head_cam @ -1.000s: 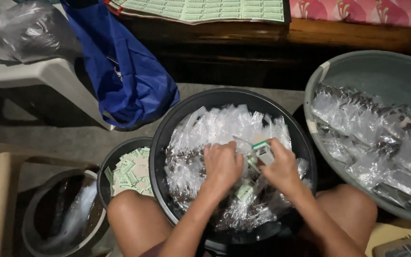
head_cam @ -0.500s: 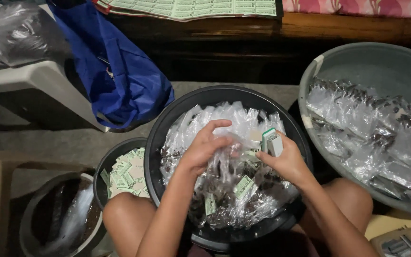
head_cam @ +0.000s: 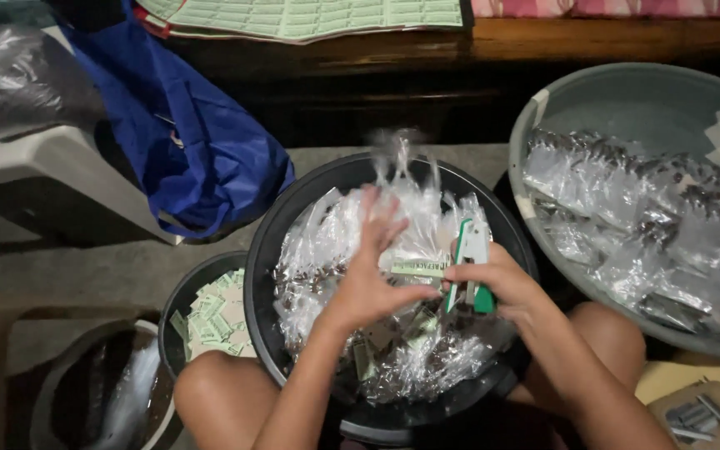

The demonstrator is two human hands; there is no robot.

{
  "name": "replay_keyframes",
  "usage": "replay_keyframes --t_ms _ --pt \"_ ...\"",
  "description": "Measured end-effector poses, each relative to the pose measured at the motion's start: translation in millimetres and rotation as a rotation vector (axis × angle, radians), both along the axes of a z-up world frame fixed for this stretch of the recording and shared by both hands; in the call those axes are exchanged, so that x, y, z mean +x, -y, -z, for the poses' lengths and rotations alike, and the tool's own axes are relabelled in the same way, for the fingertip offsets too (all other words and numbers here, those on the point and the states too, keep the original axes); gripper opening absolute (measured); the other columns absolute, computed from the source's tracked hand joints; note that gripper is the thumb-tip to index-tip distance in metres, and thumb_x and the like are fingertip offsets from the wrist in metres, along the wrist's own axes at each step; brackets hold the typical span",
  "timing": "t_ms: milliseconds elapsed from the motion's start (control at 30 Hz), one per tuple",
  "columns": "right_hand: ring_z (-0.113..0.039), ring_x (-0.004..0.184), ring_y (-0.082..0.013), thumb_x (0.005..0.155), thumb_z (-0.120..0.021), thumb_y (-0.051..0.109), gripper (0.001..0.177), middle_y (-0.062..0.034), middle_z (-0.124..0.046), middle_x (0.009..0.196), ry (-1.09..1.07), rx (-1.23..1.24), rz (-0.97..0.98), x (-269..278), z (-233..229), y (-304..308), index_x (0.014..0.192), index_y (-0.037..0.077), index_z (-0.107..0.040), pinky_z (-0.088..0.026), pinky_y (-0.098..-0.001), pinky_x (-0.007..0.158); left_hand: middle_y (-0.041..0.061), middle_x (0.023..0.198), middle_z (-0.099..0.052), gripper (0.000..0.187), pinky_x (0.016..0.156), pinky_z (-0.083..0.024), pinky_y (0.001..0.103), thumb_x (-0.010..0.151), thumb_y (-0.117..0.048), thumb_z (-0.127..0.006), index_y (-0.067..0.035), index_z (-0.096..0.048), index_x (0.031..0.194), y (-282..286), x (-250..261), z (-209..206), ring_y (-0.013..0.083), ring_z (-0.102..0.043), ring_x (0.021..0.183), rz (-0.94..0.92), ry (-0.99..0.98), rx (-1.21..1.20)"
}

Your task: The person seals small plastic bags containing metal fasteners using a stapler by hand. The person places a green label inside each bag before stapling it closed.

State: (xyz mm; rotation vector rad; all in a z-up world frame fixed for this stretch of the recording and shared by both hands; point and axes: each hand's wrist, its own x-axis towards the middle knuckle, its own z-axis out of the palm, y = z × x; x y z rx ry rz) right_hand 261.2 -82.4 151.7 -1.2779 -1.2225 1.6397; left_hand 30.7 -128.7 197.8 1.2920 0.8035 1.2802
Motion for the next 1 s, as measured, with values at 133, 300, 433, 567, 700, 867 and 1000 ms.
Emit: replay_keyframes --t_ms 133,300,433,567,700,867,1000 --pt "-0.063 0.062 -0.0186 0.069 -0.088 -0.001 0.022 -0.0058 -0.066 0.069 -0.030 -0.001 -0.014 3.3 -18.7 4.3 0.081 0.003 -0.069 -0.050 -0.0315 0.066 0.016 0.099 -0.077 0.094 0.085 -0.055 0.048 0.075 0.001 -0.076 -0.019 -0.034 0.157 -6.2 21.6 40.1 0.0439 -0.072 0.098 -0.191 -0.590 -0.033" --pt "-0.067 0.071 -0.0309 0.071 -0.088 0.019 0.037 -0.0156 -0.068 0.076 0.576 0.548 -0.072 5.2 -43.6 14.8 0.099 0.009 -0.066 -0.049 -0.0393 0.063 0.004 0.082 -0.079 0.052 0.075 -0.059 0.035 0.069 -0.017 -0.086 -0.027 -0.071 0.118 -6.8 28.3 48.9 0.0275 -0.077 0.084 -0.213 -0.708 -0.134" --pt "-0.070 0.076 -0.0395 0.064 -0.084 0.010 0.047 -0.0135 -0.067 0.079 0.723 0.674 -0.195 10.0 -42.3 3.7 0.106 0.013 -0.065 -0.052 -0.0456 0.064 0.010 0.098 -0.080 0.055 0.088 -0.058 0.039 0.060 -0.015 -0.089 -0.020 -0.075 0.113 -9.7 43.1 58.3 0.0284 -0.076 0.096 -0.097 -0.479 -0.140" --pt "-0.072 0.078 -0.0431 0.060 -0.082 0.005 0.051 -0.0193 -0.070 0.079 0.658 0.660 -0.306 15.6 -47.1 8.5 0.108 0.010 -0.065 -0.055 -0.0487 0.064 0.006 0.103 -0.079 0.058 0.088 -0.056 0.037 0.061 -0.022 -0.091 -0.020 -0.072 0.116 -3.0 53.9 80.2 0.0212 -0.073 0.101 -0.083 -0.465 -0.158" --pt "-0.072 0.071 -0.0397 0.060 -0.081 0.001 0.048 -0.0230 -0.072 0.078 0.587 0.554 -0.269 35.0 -34.6 4.9 0.105 0.002 -0.066 -0.053 -0.0469 0.061 0.019 0.099 -0.075 0.062 0.084 -0.056 0.051 0.063 -0.028 -0.090 -0.007 -0.067 0.116 7.4 64.8 66.2 0.0380 -0.071 0.098 0.009 -0.581 -0.155" --pt "-0.066 0.074 -0.0197 0.070 -0.080 0.013 0.039 -0.0062 -0.071 0.089 0.737 0.592 -0.030 122.4 -39.2 -35.7 0.106 0.009 -0.067 -0.055 -0.0331 0.070 0.006 0.093 -0.080 0.040 0.073 -0.058 0.028 0.075 -0.026 -0.080 -0.005 -0.075 0.108 19.5 61.5 85.3 0.0155 -0.071 0.077 0.190 -0.597 -0.265" --pt "-0.062 0.079 -0.0279 0.085 -0.078 0.011 0.052 -0.0170 -0.066 0.104 0.985 0.682 0.171 206.5 -78.3 -79.5 0.131 -0.001 -0.058 -0.052 -0.0407 0.065 0.003 0.089 -0.078 0.046 0.055 -0.051 0.022 0.078 -0.004 -0.076 -0.005 -0.070 0.124 20.1 46.0 93.1 0.0097 -0.061 0.063 0.252 -0.532 -0.490"
